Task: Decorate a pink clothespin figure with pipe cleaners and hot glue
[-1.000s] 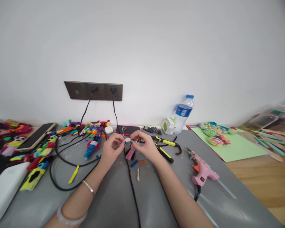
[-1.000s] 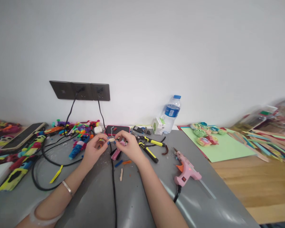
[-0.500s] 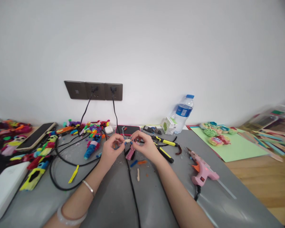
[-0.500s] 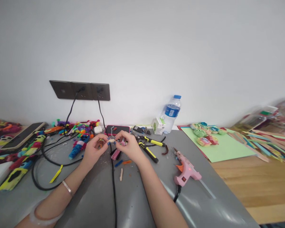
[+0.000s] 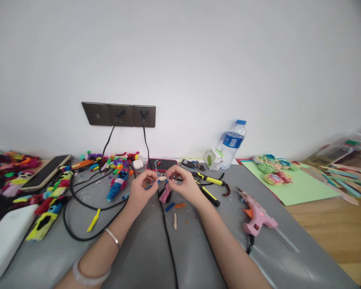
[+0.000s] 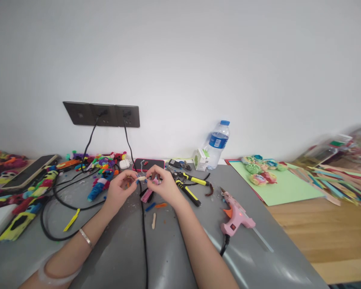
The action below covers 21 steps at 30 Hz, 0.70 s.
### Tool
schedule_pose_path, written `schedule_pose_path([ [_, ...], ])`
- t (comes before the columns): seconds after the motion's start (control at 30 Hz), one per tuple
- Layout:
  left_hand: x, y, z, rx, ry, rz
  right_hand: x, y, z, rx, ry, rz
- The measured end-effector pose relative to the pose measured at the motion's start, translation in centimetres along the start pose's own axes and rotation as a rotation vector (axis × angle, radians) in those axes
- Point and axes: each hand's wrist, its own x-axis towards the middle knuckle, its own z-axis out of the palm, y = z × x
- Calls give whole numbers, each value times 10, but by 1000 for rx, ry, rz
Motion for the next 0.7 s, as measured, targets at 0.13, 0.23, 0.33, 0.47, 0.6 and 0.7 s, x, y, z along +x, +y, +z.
schedule_pose_path([
  [0.13, 0, -2, 1, -25, 0, 2, 0, 1, 0, 9, -7, 8],
  [0.23, -1, -3, 2, -37, 0, -7, -1, 1, 0, 9, -11, 16],
  [0.33, -1, -2, 2, -45, -1, -14, -1, 0, 1, 14, -16, 23],
  [0.47, -1, -1, 3, -54, -3, -18, 0, 1, 0, 31, -38, 37],
  [0.6, -1, 1, 2, -44, 6, -21, 0, 2, 0, 72, -62, 48],
  [0.7, -1, 1, 2, -43, 7, -13, 0, 1, 0, 84, -60, 51],
])
